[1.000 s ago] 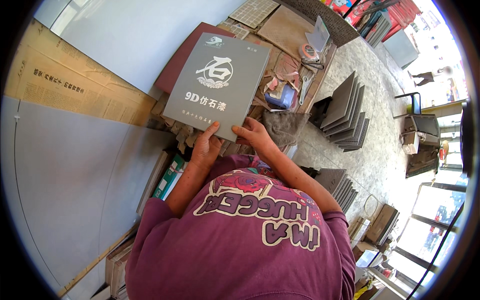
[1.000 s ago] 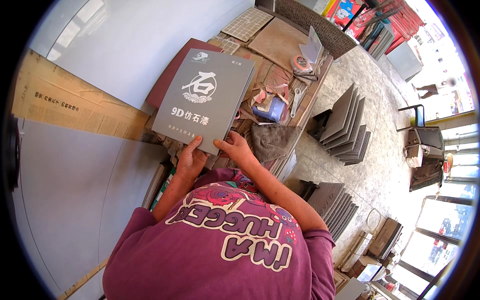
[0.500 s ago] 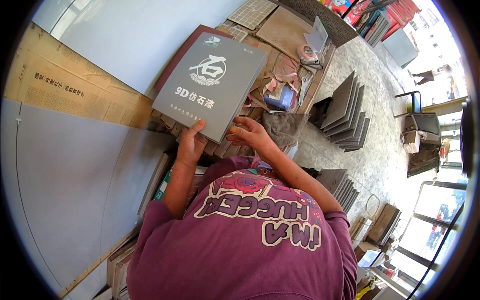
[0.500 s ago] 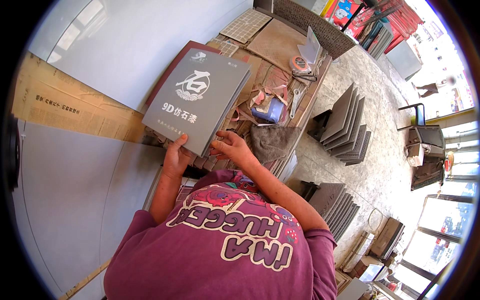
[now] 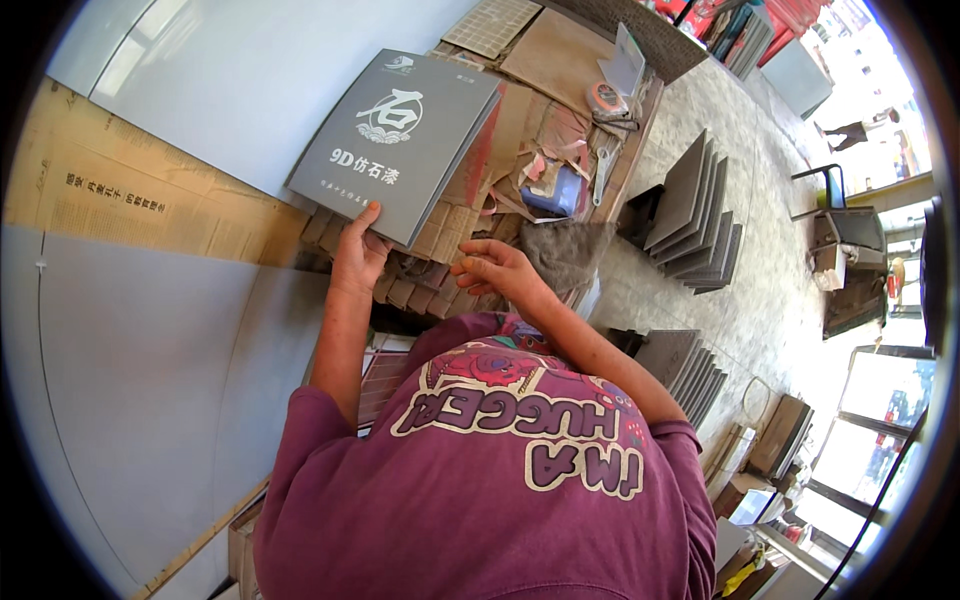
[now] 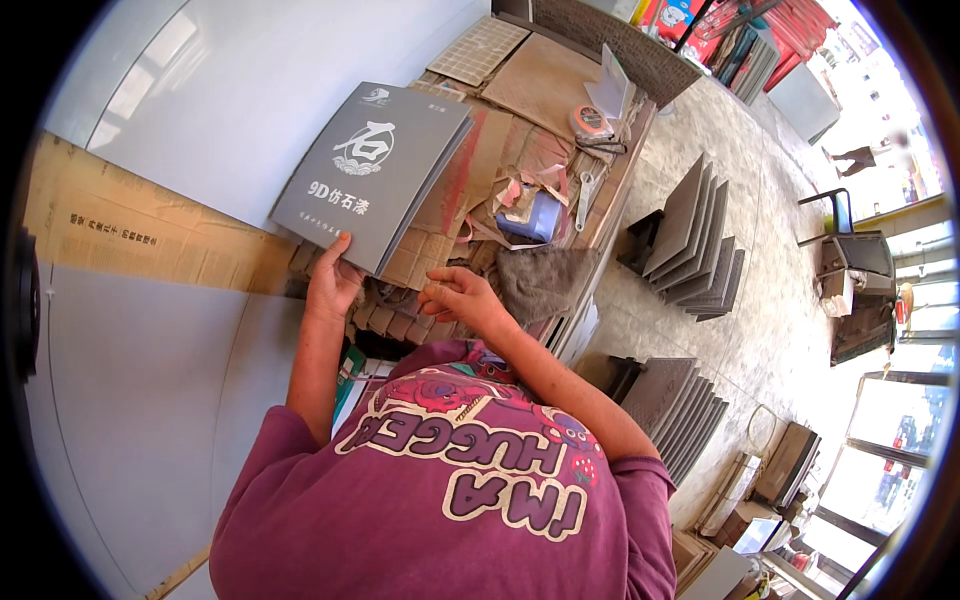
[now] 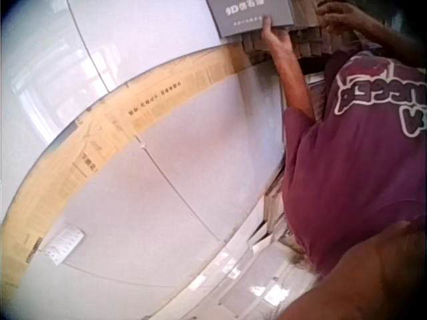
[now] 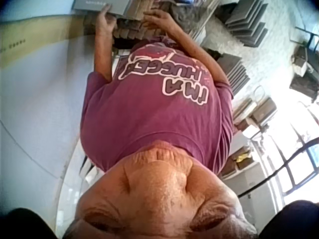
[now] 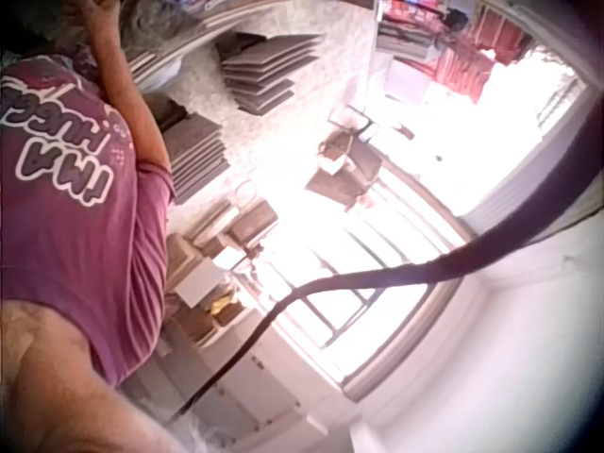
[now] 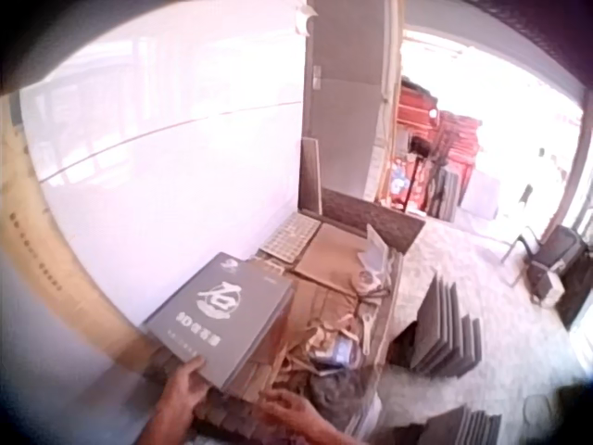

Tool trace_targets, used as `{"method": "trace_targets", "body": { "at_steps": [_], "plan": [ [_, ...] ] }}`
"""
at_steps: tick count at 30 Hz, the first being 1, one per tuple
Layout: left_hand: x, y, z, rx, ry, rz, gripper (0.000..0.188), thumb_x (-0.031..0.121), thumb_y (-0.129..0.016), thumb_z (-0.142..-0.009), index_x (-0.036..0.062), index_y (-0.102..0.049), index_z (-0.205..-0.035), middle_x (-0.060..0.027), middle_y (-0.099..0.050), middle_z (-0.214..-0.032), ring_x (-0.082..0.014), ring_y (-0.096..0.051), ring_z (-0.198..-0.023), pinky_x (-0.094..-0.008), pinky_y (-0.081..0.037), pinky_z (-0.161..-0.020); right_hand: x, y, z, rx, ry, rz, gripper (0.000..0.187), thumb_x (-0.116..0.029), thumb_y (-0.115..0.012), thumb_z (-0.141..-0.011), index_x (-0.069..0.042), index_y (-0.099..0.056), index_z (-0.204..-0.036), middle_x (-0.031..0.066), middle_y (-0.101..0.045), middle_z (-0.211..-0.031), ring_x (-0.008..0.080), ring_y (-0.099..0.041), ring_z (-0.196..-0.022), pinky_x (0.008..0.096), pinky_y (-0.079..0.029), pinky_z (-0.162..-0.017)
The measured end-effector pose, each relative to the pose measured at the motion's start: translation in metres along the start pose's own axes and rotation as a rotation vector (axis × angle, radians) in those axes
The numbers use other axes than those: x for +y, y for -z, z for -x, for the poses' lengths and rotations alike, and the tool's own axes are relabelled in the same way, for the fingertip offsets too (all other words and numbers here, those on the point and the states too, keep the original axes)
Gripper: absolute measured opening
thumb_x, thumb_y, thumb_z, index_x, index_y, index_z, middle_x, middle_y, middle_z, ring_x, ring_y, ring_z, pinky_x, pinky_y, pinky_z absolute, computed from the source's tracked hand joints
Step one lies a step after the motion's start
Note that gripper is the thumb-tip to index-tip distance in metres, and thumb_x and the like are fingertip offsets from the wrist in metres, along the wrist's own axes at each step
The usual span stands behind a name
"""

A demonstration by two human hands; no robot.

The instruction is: The person handles a sample book of stone-like paint finishes and several thin gray tile slabs, picking them up from stacks and turning the pages of the book to compare different materials.

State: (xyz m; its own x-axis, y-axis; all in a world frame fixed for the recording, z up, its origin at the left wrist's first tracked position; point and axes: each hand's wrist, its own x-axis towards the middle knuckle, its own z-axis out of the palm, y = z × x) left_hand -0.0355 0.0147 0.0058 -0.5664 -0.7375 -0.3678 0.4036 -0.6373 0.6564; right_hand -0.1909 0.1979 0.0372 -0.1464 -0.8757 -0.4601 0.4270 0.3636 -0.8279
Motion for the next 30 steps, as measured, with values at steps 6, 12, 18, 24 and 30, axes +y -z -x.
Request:
{"method": "trace_targets", "body": {
  "at_steps": [6,12,18,24,30],
  "plan": [
    [0.007,-0.006,0.004,0.081,0.083,0.024,0.03,0.012,-0.065,-0.081,0.0058,-0.054,-0.108,-0.006,-0.059,-0.106,-0.019,-0.059,-0.097,-0.0346,-0.051,-0.081,0.003,0.001,-0.002,0.008,0.003,0.0,0.043,-0.028,-0.055,-0.089,-0.002,-0.045,-0.122,0.0097,-0.061,-0.103,0.0144,-0.06,-0.086,0.026,-0.048,-0.074],
    [-0.009,0.009,0.001,0.176,0.074,0.142,0.029,0.009,-0.066,-0.079,0.0058,-0.055,-0.106,-0.0057,-0.06,-0.102,-0.02,-0.057,-0.097,-0.0362,-0.051,-0.079,0.005,0.001,-0.004,0.011,0.001,-0.013,0.041,-0.027,-0.056,-0.089,-0.002,-0.046,-0.121,0.0088,-0.062,-0.101,0.0137,-0.06,-0.085,0.0253,-0.048,-0.073],
    [-0.012,0.012,-0.001,0.177,0.088,0.15,0.029,0.008,-0.066,-0.079,0.0066,-0.054,-0.106,-0.005,-0.057,-0.107,-0.0189,-0.055,-0.1,-0.038,-0.049,-0.085,0.006,0.002,-0.003,0.008,-0.005,-0.012,0.04,-0.027,-0.056,-0.089,-0.003,-0.046,-0.12,0.0084,-0.062,-0.1,0.0131,-0.06,-0.084,0.0247,-0.048,-0.072],
    [-0.014,0.003,0.003,0.213,0.048,0.151,0.031,0.009,-0.066,-0.079,0.0047,-0.054,-0.107,-0.0077,-0.057,-0.107,-0.0199,-0.055,-0.099,-0.0366,-0.05,-0.081,0.007,0.002,-0.003,-0.004,-0.011,-0.012,0.04,-0.027,-0.055,-0.089,-0.003,-0.047,-0.12,0.0079,-0.062,-0.101,0.0126,-0.06,-0.085,0.0245,-0.047,-0.072],
    [-0.019,0.008,0.005,0.132,0.067,0.165,0.031,0.015,-0.065,-0.082,0.0067,-0.052,-0.109,-0.0054,-0.056,-0.106,-0.0196,-0.055,-0.101,-0.038,-0.049,-0.086,0.006,0.001,-0.001,-0.003,-0.015,-0.019,0.039,-0.026,-0.055,-0.089,-0.003,-0.047,-0.12,0.0076,-0.062,-0.101,0.0124,-0.06,-0.085,0.0245,-0.048,-0.072]
  ]
}}
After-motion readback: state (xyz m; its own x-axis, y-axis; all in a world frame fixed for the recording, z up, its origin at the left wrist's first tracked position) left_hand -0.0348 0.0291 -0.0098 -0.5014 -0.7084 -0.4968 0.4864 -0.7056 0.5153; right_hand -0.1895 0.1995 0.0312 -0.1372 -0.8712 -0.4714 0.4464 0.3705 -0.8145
